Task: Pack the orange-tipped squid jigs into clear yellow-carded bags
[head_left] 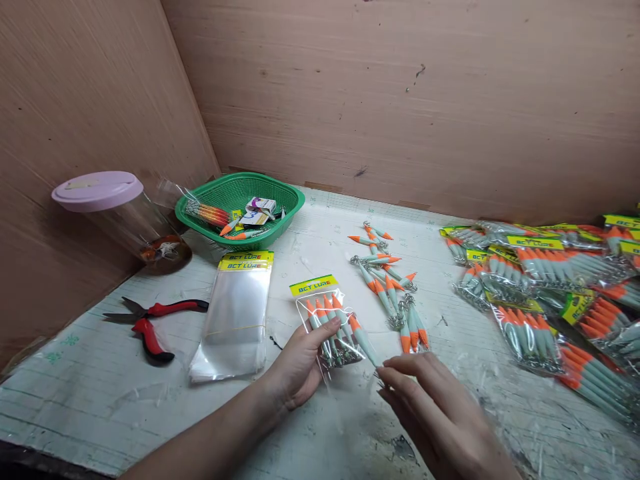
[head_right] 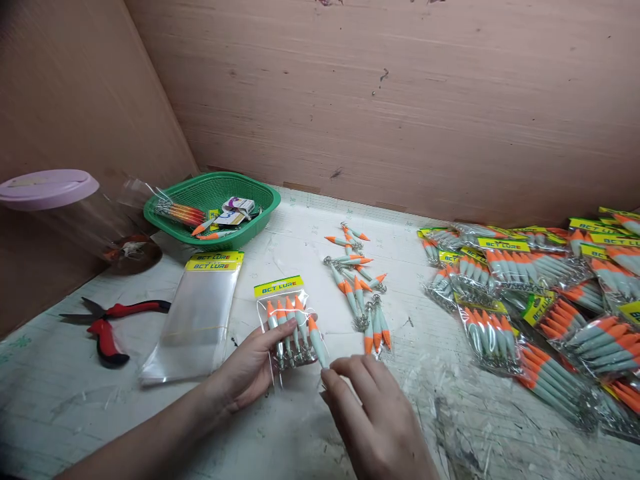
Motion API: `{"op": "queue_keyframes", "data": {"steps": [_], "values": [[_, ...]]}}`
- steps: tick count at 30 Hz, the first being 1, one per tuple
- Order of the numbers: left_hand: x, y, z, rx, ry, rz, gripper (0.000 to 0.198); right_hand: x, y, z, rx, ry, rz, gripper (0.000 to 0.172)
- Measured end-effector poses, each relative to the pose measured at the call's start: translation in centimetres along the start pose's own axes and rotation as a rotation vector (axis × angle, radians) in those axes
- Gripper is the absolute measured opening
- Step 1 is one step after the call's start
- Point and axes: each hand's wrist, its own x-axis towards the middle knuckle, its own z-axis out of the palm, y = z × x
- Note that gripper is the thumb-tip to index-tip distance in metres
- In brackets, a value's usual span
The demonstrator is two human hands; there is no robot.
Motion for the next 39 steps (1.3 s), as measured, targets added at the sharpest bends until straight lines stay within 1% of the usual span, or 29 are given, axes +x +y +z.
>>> {"op": "queue_keyframes", "data": {"steps": [4, 7, 12, 16, 18, 22, 24, 27, 29, 35, 39], "values": [[-0.1, -0.1, 0.1, 0.055, -0.015, 0.074, 0.038, 0.6, -0.1, -0.3, 0.118, -0.02, 0.052, 0.014], [0.0, -0.3, 0.0, 0.083, -0.015, 0.09, 0.038, 0.8, -0.6, 0.2, 0.109, -0.02, 0.049, 0.014], [0.1, -0.3, -0.1, 0.057, 0.016, 0.045, 0.035, 0.5, -0.5, 1.2, 0.021, 0.012, 0.004, 0.017], [-0.1, 0.0, 0.0, 0.045, 0.02, -0.018, 0.032, 0.6, 0.3, 0.8, -0.004, 0.054, -0.103, 0.02], [-0.2, 0.0, 0.0, 0.056, 0.006, -0.038, 0.03, 0.6, 0.5, 0.6, -0.035, 0.065, -0.129, 0.022], [-0.4, 0.0, 0.1, 0.065, -0.044, -0.018, 0.031, 0.5, 0.4, 0.9, -0.018, 0.078, -0.096, 0.023], [-0.4, -0.1, 0.1, 0.069, -0.051, -0.021, 0.031, 0.4, 0.3, 1.2, 0.036, 0.09, -0.043, 0.025], [-0.4, -0.1, 0.2, 0.07, -0.06, -0.035, 0.03, 0.3, 0.0, 1.3, 0.128, 0.135, 0.078, 0.018], [-0.5, -0.1, 0.2, 0.061, -0.074, -0.044, 0.03, 0.3, -0.2, 1.2, 0.152, 0.154, 0.118, 0.014], [-0.5, -0.2, 0.2, 0.087, -0.091, -0.057, 0.036, 0.1, -0.4, 1.2, 0.089, 0.178, 0.12, 0.012], [-0.5, -0.3, 0.1, 0.111, -0.115, -0.075, 0.036, -0.1, -0.5, 1.4, 0.119, 0.185, 0.153, 0.011]]}}
